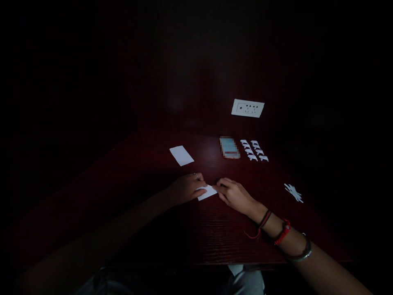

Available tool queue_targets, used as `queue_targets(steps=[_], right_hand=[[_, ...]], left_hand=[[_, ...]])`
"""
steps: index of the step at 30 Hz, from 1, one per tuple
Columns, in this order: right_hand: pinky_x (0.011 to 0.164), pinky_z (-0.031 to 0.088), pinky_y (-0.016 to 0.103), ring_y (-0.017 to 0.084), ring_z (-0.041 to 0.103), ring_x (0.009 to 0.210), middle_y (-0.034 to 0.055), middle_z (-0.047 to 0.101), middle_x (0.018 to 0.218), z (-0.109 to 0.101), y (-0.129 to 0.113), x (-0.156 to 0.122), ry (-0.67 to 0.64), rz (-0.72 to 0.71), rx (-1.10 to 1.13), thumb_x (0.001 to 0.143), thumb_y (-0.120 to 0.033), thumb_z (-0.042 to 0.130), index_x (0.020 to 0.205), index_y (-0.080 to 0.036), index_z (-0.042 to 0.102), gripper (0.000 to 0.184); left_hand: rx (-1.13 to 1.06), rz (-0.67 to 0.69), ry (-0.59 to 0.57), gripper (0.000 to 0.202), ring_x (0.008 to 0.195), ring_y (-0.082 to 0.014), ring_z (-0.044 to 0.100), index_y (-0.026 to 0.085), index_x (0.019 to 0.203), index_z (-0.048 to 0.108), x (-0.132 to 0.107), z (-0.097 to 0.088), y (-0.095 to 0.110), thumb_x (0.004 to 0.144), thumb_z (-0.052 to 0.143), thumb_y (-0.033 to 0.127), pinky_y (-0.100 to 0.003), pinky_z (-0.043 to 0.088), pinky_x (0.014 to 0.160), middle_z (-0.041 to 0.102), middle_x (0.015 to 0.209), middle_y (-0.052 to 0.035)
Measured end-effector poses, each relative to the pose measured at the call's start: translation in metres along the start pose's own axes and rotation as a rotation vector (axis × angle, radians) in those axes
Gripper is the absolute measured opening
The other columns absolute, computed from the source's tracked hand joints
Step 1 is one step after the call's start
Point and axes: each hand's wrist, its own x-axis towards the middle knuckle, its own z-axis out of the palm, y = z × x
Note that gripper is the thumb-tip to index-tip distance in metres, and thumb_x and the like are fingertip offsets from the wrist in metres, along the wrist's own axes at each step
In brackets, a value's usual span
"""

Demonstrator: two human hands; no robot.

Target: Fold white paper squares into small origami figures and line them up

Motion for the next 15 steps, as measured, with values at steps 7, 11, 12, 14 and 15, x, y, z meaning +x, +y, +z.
queue_targets(steps=[7, 11, 12, 14, 15], right_hand=[[0.073, 0.041, 0.029, 0.015, 0.046, 0.082, 0.0057, 0.049, 0.089, 0.0, -0.001, -0.002, -0.019, -0.006, -0.076, 0.077, -0.016, 0.038, 0.103, -0.021, 0.051, 0.03], [0.072, 0.041, 0.029, 0.015, 0.046, 0.082, 0.0057, 0.049, 0.088, 0.002, 0.0, -0.004, 0.009, 0.01, -0.044, 0.077, -0.016, 0.037, 0.102, -0.021, 0.052, 0.029], [0.073, 0.041, 0.029, 0.015, 0.046, 0.082, 0.0057, 0.049, 0.089, 0.003, 0.0, -0.005, 0.019, 0.015, -0.02, 0.077, -0.017, 0.037, 0.101, -0.021, 0.052, 0.029], [0.074, 0.04, 0.027, 0.014, 0.047, 0.083, 0.0054, 0.05, 0.09, 0.001, 0.002, -0.004, 0.036, 0.031, 0.056, 0.077, -0.018, 0.038, 0.099, -0.021, 0.054, 0.028], [0.073, 0.039, 0.026, 0.013, 0.048, 0.082, 0.0051, 0.051, 0.089, 0.0, 0.002, -0.002, 0.036, 0.044, 0.105, 0.077, -0.018, 0.038, 0.097, -0.02, 0.055, 0.026]], left_hand=[[0.038, 0.04, -0.006, 0.024, 0.072, -0.0108, 0.047, 0.013, 0.074, 0.054, 0.005, -0.006, 0.0, 0.081, 0.034, 0.023, -0.023, 0.037, 0.068, 0.048, 0.08, -0.0034], [0.077, 0.073, -0.034, 0.025, 0.071, -0.0113, 0.047, 0.012, 0.072, 0.055, 0.004, -0.012, 0.0, 0.081, 0.034, 0.022, -0.023, 0.037, 0.066, 0.05, 0.08, -0.0045], [0.07, 0.077, -0.031, 0.025, 0.072, -0.0114, 0.047, 0.012, 0.072, 0.055, 0.003, -0.012, -0.001, 0.081, 0.034, 0.022, -0.023, 0.037, 0.067, 0.05, 0.081, -0.0045], [0.039, 0.073, -0.017, 0.024, 0.075, -0.0113, 0.048, 0.013, 0.076, 0.055, 0.002, -0.012, -0.004, 0.082, 0.033, 0.021, -0.023, 0.037, 0.07, 0.051, 0.082, -0.0041], [0.027, 0.066, -0.013, 0.024, 0.077, -0.0114, 0.047, 0.013, 0.079, 0.055, 0.001, -0.011, -0.005, 0.082, 0.033, 0.02, -0.022, 0.036, 0.072, 0.051, 0.083, -0.0039]])
